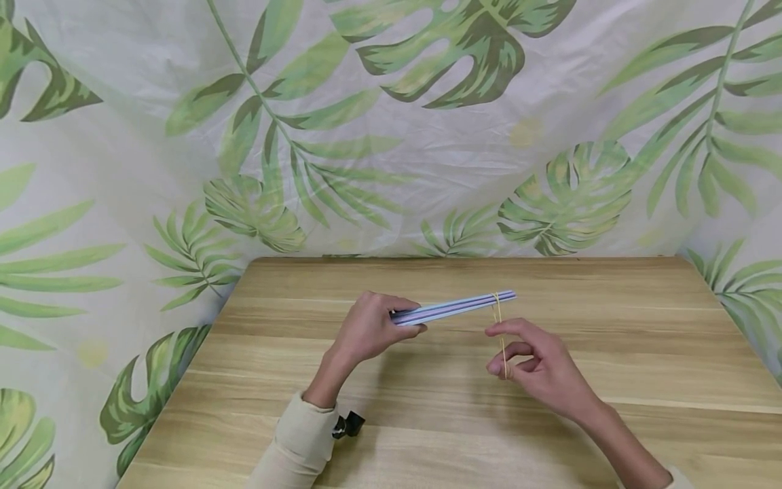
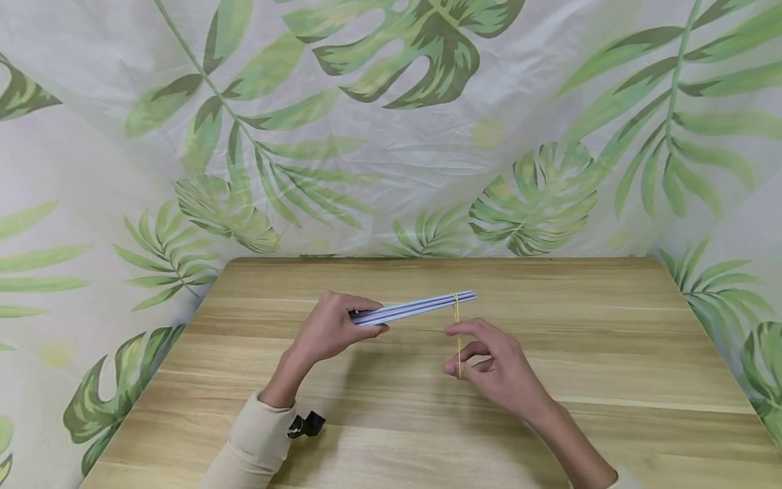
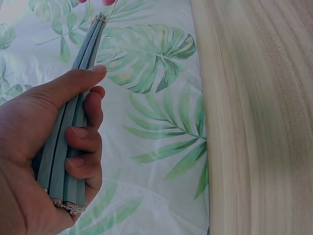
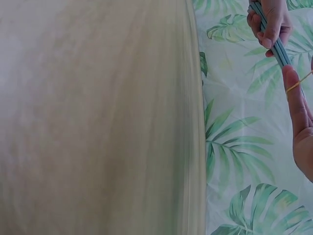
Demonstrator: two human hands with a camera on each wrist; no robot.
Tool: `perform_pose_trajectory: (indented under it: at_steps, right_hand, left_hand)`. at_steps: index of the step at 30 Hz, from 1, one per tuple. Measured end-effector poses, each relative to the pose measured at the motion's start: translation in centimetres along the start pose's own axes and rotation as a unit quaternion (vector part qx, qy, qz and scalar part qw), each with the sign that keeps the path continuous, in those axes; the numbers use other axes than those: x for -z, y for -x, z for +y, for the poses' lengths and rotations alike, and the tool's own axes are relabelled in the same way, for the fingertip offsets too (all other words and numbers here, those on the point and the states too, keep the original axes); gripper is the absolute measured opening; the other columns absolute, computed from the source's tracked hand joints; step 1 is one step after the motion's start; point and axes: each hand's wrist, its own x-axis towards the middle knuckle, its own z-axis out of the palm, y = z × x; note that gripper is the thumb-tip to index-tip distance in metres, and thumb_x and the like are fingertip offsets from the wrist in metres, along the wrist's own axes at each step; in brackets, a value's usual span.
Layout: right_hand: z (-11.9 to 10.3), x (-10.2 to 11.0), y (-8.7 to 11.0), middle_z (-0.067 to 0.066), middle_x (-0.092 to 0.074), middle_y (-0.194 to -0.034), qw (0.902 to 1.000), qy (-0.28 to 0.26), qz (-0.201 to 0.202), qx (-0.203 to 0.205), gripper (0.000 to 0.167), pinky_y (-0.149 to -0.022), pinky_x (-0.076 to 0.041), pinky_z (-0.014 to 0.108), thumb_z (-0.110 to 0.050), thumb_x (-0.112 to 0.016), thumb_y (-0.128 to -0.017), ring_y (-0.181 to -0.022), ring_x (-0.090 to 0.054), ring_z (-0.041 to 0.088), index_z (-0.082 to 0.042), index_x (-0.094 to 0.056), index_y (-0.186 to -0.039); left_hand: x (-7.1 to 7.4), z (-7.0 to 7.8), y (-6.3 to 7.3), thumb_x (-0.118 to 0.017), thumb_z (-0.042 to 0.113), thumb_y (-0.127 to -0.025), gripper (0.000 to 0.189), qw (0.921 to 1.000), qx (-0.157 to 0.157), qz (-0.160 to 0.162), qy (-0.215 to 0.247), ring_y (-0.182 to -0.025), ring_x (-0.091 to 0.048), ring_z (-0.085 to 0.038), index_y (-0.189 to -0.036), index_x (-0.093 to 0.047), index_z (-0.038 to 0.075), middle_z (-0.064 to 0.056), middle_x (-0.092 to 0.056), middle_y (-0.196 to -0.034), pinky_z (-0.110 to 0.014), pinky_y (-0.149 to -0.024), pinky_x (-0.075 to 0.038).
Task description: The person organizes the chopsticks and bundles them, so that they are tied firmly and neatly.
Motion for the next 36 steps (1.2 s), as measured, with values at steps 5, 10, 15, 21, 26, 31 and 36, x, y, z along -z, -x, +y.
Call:
perform_pose_trajectory:
  at_steps: [5, 10, 15, 21, 26, 31, 36]
  right_hand:
    - [-0.2, -0.5, 0.1, -0.003, -0.07, -0.122, 0.9999, -0.009, 0.002, 0.008, 0.051, -0.061, -0.064, 0.035, 0.012, -0.08, -0.088, -0.084, -0.079, 0.01, -0.009, -0.065, -0.133]
    - [-0.3, -0.6, 0.3, -0.009, -0.072, -0.122, 0.9981, -0.047, 0.018, -0.035, 0.051, -0.061, -0.064, 0.04, 0.024, -0.068, -0.084, -0.08, -0.08, 0.018, -0.005, -0.066, -0.126]
    - [-0.3, 0.0, 0.3, -0.006, -0.07, -0.132, 0.9914, -0.083, 0.029, -0.097, 0.047, -0.068, -0.066, 0.044, 0.027, -0.05, -0.084, -0.083, -0.08, 0.023, 0.001, -0.066, -0.12]
    - [-0.4, 0.8, 0.0, -0.002, -0.074, -0.126, 0.9803, -0.095, 0.051, -0.165, 0.036, -0.069, -0.066, 0.047, 0.008, -0.034, -0.106, -0.085, -0.08, 0.025, -0.001, -0.066, -0.118]
    - [-0.3, 0.7, 0.0, -0.005, -0.075, -0.119, 0.9866, -0.105, 0.059, -0.109, 0.026, -0.064, -0.064, 0.042, 0.008, -0.044, -0.109, -0.08, -0.079, 0.024, 0.0, -0.06, -0.127]
    - [0.1, 0.1, 0.0, 0.0, -0.077, -0.115, 0.9865, -0.145, 0.073, -0.019, 0.035, -0.06, -0.062, 0.034, 0.013, -0.056, -0.104, -0.071, -0.077, 0.02, -0.003, -0.05, -0.134]
    - [0.2, -0.1, 0.1, 0.0, -0.077, -0.116, 0.9877, -0.138, 0.074, 0.006, 0.018, -0.061, -0.061, 0.031, 0.014, -0.058, -0.102, -0.071, -0.077, 0.017, 0.003, -0.052, -0.114]
  left_hand:
    - [0.1, 0.0, 0.0, -0.092, 0.027, -0.086, 0.019, 1.0, 0.005, 0.002, 0.001, -0.065, -0.06, 0.0, -0.102, -0.087, 0.019, 0.006, -0.081, -0.087, -0.021, -0.063, -0.051]
    - [0.3, 0.1, 0.1, -0.092, 0.027, -0.087, 0.017, 0.9999, 0.008, 0.01, 0.006, -0.064, -0.06, -0.001, -0.101, -0.087, 0.02, 0.006, -0.081, -0.087, -0.022, -0.062, -0.05]
    - [0.3, 0.3, 0.1, -0.091, 0.027, -0.087, 0.021, 0.9995, 0.009, 0.024, 0.017, -0.068, -0.063, -0.001, -0.105, -0.087, 0.018, 0.002, -0.083, -0.094, -0.022, -0.064, -0.052]
    - [0.4, -0.1, 0.1, -0.092, 0.024, -0.087, 0.021, 0.9985, -0.017, 0.027, 0.043, -0.073, -0.068, -0.003, -0.106, -0.087, 0.017, 0.001, -0.083, -0.096, -0.023, -0.067, -0.055]
    - [0.5, -0.4, 0.1, -0.092, 0.022, -0.086, 0.02, 0.9982, -0.023, 0.013, 0.053, -0.07, -0.066, -0.002, -0.104, -0.086, 0.017, 0.003, -0.082, -0.092, -0.022, -0.066, -0.054]
    - [0.3, -0.4, 0.0, -0.092, 0.024, -0.086, 0.022, 0.9988, -0.013, -0.004, 0.048, -0.071, -0.066, -0.002, -0.105, -0.086, 0.015, 0.001, -0.083, -0.092, -0.021, -0.066, -0.054]
    - [0.2, -0.3, 0.0, -0.092, 0.026, -0.086, 0.023, 0.9987, -0.002, -0.011, 0.051, -0.071, -0.065, -0.002, -0.106, -0.086, 0.015, 0.002, -0.083, -0.093, -0.021, -0.066, -0.053]
